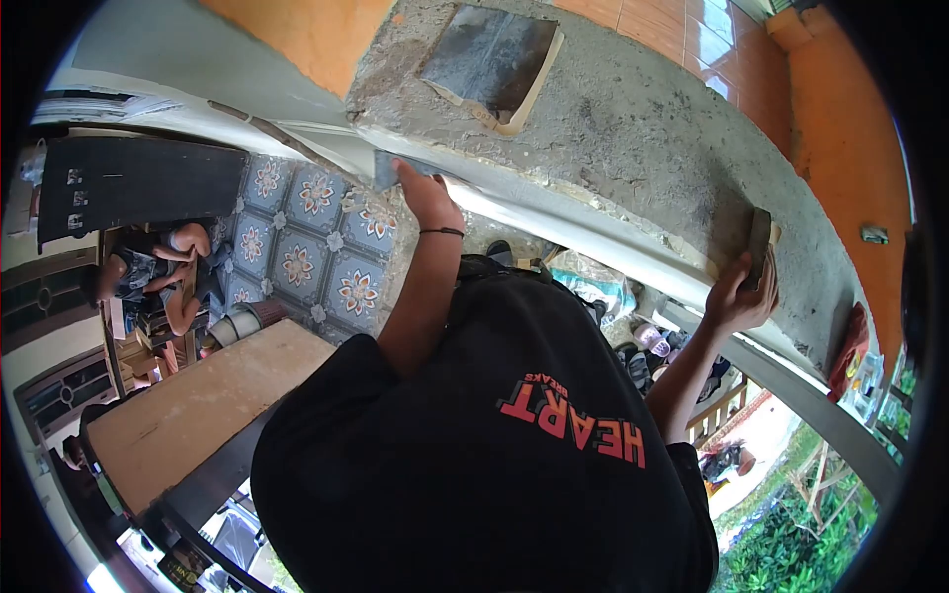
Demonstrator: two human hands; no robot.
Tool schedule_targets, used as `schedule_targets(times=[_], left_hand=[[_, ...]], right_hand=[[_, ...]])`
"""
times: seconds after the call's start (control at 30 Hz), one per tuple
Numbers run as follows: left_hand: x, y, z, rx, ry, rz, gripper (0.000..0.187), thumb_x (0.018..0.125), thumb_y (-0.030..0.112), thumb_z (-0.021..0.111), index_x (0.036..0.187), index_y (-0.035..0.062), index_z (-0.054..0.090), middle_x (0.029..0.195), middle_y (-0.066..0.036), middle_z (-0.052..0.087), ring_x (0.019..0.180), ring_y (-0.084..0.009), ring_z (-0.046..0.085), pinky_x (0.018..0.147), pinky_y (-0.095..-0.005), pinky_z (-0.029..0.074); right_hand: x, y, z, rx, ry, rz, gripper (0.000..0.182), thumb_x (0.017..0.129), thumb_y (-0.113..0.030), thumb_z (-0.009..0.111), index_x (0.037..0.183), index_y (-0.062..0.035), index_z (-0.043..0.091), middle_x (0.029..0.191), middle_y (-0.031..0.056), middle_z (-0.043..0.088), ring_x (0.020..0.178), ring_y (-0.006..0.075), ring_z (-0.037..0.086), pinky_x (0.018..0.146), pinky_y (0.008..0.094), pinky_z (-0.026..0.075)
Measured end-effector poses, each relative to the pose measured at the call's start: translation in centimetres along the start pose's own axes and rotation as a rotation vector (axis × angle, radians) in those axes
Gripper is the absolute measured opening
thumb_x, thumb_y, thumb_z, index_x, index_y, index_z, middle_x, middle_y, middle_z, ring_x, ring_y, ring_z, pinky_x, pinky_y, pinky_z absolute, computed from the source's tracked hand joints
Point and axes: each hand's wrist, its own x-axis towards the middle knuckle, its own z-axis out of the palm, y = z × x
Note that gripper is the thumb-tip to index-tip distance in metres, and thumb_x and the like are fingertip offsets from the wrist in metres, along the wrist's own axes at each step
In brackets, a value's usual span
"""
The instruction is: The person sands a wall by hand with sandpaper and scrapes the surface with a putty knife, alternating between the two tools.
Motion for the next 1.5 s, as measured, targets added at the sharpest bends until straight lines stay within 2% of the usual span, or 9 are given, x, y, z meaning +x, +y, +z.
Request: schedule_targets(times=[0.13,0.23,0.27,0.53,0.77,0.87,1.23,1.33,1.5], left_hand=[[5.2,-4.7,-3.3,0.090,0.238,-0.216,0.034,0.089,0.040,0.037,0.105,0.0117,0.048,0.097,-0.004,0.051,0.083,-0.0163,0.047,0.082,-0.0374,0.039],[8.9,-6.4,-6.2,0.112,0.015,-0.398,0.040,0.090,0.042,0.029,0.114,0.0141,0.045,0.109,-0.001,0.049,0.095,-0.0145,0.045,0.087,-0.0394,0.035],[11.2,-7.4,-7.6,0.067,-0.007,-0.445,0.035,0.089,0.040,0.030,0.102,0.0143,0.049,0.100,-0.001,0.050,0.088,-0.0157,0.046,0.084,-0.0454,0.036],[16.2,-12.8,-10.6,0.088,0.111,-0.624,0.030,0.087,0.032,0.036,0.095,0.0062,0.051,0.094,-0.011,0.051,0.087,-0.0247,0.050,0.095,-0.0534,0.030],[13.8,-14.5,-10.0,0.089,0.206,-0.748,0.036,0.087,0.033,0.032,0.102,0.0068,0.052,0.108,-0.014,0.049,0.108,-0.0296,0.043,0.100,-0.0583,0.015],[9.0,-10.0,-7.5,-0.075,-0.069,-0.840,0.043,0.086,0.034,0.033,0.117,0.0086,0.048,0.126,-0.015,0.043,0.119,-0.0339,0.036,0.098,-0.0598,0.018],[13.5,-18.3,-12.7,-0.064,0.157,-0.898,0.046,0.087,0.038,0.032,0.119,0.0071,0.044,0.120,-0.011,0.046,0.116,-0.0316,0.038,0.100,-0.0593,0.012],[9.0,-14.8,-8.8,-0.043,-0.103,-0.832,0.044,0.088,0.034,0.034,0.119,0.0048,0.043,0.120,-0.013,0.046,0.117,-0.0321,0.038,0.102,-0.0567,0.014],[5.3,-12.5,-8.7,-0.141,-0.125,-0.969,0.048,0.089,0.033,0.029,0.122,0.0001,0.038,0.128,-0.017,0.038,0.122,-0.0350,0.030,0.102,-0.0572,0.017]], right_hand=[[-0.2,0.1,0.1,0.006,0.018,-0.001,0.034,0.079,-0.030,0.049,0.097,-0.0042,0.062,0.100,0.0086,0.062,0.093,0.0254,0.058,0.084,0.0345,0.039],[-0.1,-0.1,0.0,0.010,0.016,-0.004,0.034,0.079,-0.030,0.050,0.097,-0.0036,0.062,0.100,0.0092,0.063,0.093,0.0260,0.058,0.085,0.0344,0.038],[0.0,-0.2,0.0,0.014,0.012,-0.006,0.033,0.078,-0.028,0.051,0.097,-0.0031,0.062,0.100,0.0098,0.062,0.093,0.0266,0.058,0.085,0.0346,0.038],[-0.1,-0.5,-0.3,0.014,-0.050,0.050,0.034,0.078,-0.027,0.050,0.098,-0.0026,0.062,0.100,0.0119,0.062,0.093,0.0278,0.057,0.085,0.0358,0.038],[-0.3,-0.4,-0.1,0.033,-0.055,0.076,0.034,0.080,-0.028,0.048,0.098,-0.0028,0.062,0.099,0.0123,0.062,0.091,0.0286,0.057,0.084,0.0366,0.038],[-0.6,-0.3,0.2,0.055,-0.038,0.096,0.032,0.080,-0.026,0.048,0.098,-0.0028,0.062,0.097,0.0121,0.062,0.089,0.0291,0.057,0.082,0.0369,0.038],[-1.1,-0.9,0.5,0.015,0.016,0.089,0.030,0.080,-0.020,0.043,0.093,-0.0008,0.062,0.086,0.0137,0.062,0.078,0.0309,0.057,0.075,0.0391,0.039],[-1.2,-1.1,0.3,0.008,-0.016,0.161,0.029,0.079,-0.018,0.043,0.091,-0.0004,0.063,0.083,0.0144,0.062,0.076,0.0312,0.057,0.072,0.0401,0.040],[-1.3,-1.2,0.5,-0.002,0.010,0.192,0.029,0.079,-0.020,0.044,0.090,-0.0008,0.063,0.082,0.0144,0.062,0.076,0.0321,0.057,0.071,0.0402,0.041]])
